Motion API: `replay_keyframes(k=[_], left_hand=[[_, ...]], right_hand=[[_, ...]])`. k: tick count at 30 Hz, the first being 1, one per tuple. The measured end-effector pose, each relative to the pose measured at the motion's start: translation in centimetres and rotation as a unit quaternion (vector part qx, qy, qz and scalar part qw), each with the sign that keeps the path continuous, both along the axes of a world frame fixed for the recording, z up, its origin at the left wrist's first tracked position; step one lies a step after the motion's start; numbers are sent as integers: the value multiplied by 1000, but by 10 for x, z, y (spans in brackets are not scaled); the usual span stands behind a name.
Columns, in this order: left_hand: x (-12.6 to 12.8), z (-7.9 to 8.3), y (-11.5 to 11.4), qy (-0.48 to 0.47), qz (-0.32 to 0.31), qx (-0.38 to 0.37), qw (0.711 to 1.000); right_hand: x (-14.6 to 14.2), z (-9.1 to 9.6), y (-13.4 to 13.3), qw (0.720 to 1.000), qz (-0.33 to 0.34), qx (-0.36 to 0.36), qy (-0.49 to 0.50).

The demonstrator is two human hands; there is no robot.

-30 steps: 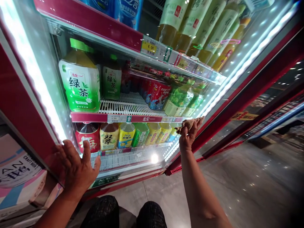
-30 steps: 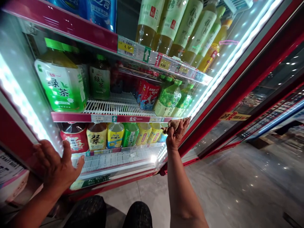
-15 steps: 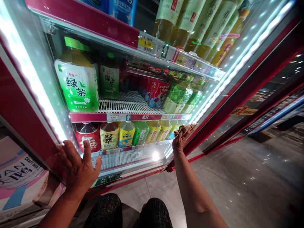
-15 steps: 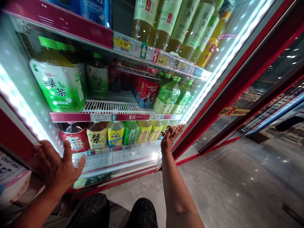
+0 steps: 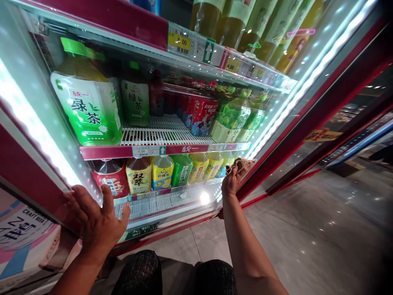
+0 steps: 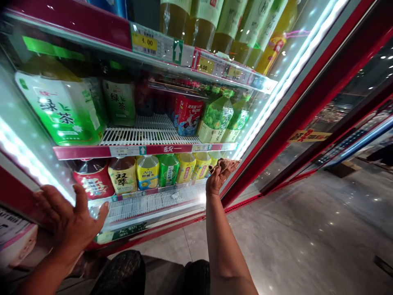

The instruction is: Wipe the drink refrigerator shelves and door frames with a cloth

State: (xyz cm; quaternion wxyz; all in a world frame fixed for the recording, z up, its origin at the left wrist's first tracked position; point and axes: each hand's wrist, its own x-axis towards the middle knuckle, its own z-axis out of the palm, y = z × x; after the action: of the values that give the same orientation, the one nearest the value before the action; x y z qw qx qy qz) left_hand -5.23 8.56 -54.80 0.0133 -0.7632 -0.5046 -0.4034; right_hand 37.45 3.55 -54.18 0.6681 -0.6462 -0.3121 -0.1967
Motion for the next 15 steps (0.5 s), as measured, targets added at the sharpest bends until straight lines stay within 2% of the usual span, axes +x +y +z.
replay_keyframes(k=[4,7,11,15], left_hand=[[3,3,0,45,37,63,996],[5,5,0,63,36,70,995],[6,5,-1,56,37,66,996],[6,4,1,65,45,72,994]], right_hand=[[-8,12,-2,996,0,-35,-80],[-12,9,-8,993,-9,-70,-90],[-13,9,-11,996,-15,-71,-57],[-14,15,-9,989,12,-85,-120]])
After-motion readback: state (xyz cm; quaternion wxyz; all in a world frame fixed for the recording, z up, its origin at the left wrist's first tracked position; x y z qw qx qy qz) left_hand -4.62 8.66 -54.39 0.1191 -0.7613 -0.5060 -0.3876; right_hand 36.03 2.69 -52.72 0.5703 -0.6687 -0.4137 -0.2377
